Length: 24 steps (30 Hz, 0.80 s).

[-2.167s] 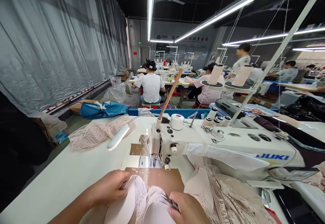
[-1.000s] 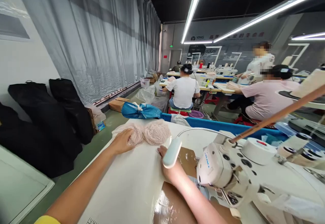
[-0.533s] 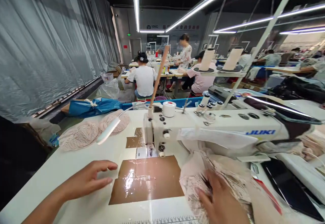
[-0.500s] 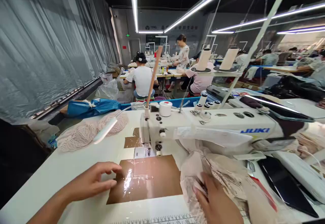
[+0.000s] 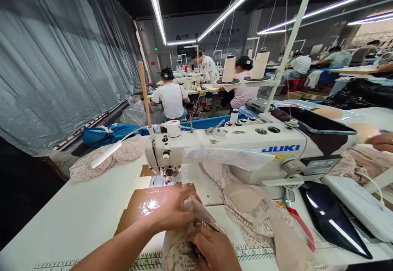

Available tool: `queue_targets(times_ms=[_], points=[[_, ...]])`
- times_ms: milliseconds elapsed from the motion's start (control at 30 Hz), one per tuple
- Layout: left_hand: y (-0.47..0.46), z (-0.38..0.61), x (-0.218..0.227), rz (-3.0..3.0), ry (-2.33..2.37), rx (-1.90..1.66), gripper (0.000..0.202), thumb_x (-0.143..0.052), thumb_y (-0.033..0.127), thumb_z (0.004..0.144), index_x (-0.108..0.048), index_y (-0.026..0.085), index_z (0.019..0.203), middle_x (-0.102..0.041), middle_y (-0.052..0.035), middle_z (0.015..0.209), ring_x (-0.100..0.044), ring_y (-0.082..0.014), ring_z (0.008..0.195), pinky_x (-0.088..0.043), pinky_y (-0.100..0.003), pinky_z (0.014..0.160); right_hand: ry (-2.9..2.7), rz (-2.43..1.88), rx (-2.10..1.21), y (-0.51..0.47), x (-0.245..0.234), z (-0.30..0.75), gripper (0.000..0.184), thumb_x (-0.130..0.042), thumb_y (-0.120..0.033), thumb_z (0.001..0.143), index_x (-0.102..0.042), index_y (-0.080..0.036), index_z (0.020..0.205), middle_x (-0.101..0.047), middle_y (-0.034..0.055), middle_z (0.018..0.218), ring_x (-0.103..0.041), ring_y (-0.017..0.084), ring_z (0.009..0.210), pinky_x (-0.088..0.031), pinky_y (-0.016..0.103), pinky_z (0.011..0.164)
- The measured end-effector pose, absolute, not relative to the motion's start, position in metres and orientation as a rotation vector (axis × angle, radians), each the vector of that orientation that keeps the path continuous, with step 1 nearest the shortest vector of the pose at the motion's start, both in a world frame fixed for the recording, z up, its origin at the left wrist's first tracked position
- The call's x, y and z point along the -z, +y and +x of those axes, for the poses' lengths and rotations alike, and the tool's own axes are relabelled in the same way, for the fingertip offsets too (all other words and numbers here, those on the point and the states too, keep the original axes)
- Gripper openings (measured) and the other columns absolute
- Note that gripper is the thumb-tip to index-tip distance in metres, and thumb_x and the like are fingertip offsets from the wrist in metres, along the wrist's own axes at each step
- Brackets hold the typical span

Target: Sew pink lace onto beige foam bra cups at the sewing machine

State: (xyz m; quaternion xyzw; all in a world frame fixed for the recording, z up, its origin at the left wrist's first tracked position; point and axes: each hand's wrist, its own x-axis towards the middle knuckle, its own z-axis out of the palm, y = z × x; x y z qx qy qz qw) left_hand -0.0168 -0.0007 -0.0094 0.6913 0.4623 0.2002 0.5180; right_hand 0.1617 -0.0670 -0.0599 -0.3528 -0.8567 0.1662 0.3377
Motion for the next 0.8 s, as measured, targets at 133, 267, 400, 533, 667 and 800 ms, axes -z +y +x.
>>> queue_targets(times_ms=[133, 267, 400, 533, 667, 800], points=[[-0.006, -0.034, 0.015, 1.627, 1.243, -0.558, 0.023, -0.054, 0.016, 0.071, -0.068, 0.015, 0.089, -0.063, -0.0034, 0.079, -0.056, -0.0177, 0.073, -0.04, -0.025, 0.063, -2.003, -0.956, -0.478, -0.071, 0.066, 0.174, 0.025, -0.05, -0.015, 0.077, -0.064, -0.024, 0.096, -0.072, 0.0062, 0.098, -0.068, 0.019, 0.089, -0.053, 0.025, 0.075], [-0.017, -0.062, 0.022, 1.558, 1.243, -0.642, 0.016, -0.054, 0.026, 0.078, -0.065, 0.014, 0.08, -0.059, -0.0016, 0.075, -0.052, -0.0152, 0.072, -0.037, -0.025, 0.064, -1.791, -1.147, -0.428, -0.07, 0.076, 0.181, 0.019, -0.054, -0.029, 0.086, -0.067, -0.026, 0.099, -0.069, 0.0071, 0.111, -0.066, 0.021, 0.102, -0.051, 0.031, 0.089], [-0.032, -0.077, 0.03, 1.29, 1.169, -0.765, 0.031, -0.061, 0.045, 0.078, -0.057, 0.014, 0.081, -0.052, 0.0013, 0.07, -0.046, -0.0108, 0.064, -0.035, -0.022, 0.061, -1.791, -1.406, -0.428, -0.055, 0.068, 0.171, 0.035, -0.053, -0.041, 0.085, -0.062, -0.024, 0.114, -0.064, 0.0094, 0.124, -0.062, 0.026, 0.11, -0.052, 0.037, 0.089], [-0.045, -0.076, 0.035, 1.087, 1.072, -0.934, 0.042, -0.07, 0.052, 0.072, -0.056, 0.014, 0.083, -0.054, 0.0002, 0.075, -0.048, -0.0102, 0.066, -0.038, -0.022, 0.064, -1.978, -1.409, -0.647, -0.044, 0.051, 0.148, 0.028, -0.05, -0.044, 0.086, -0.065, -0.025, 0.1, -0.074, 0.0037, 0.093, -0.07, 0.021, 0.081, -0.055, 0.028, 0.067], [-0.059, -0.073, 0.036, 0.848, 1.005, -1.047, 0.052, -0.084, 0.034, 0.061, -0.057, 0.017, 0.102, -0.062, -0.0029, 0.089, -0.057, -0.014, 0.078, -0.045, -0.025, 0.073, -1.871, -1.309, -0.533, -0.047, 0.044, 0.137, 0.025, -0.049, -0.045, 0.089, -0.062, -0.024, 0.088, -0.072, 0.001, 0.084, -0.067, 0.018, 0.073, -0.053, 0.023, 0.063], [-0.074, -0.081, 0.033, 0.701, 0.824, -0.782, 0.041, -0.084, 0.032, 0.054, -0.066, 0.01, 0.082, -0.064, -0.0057, 0.07, -0.059, -0.0151, 0.06, -0.048, -0.029, 0.065, -1.875, -1.225, -0.198, -0.043, 0.047, 0.143, 0.021, -0.049, -0.039, 0.088, -0.061, -0.023, 0.095, -0.07, 0.006, 0.1, -0.068, 0.022, 0.091, -0.053, 0.03, 0.08]])
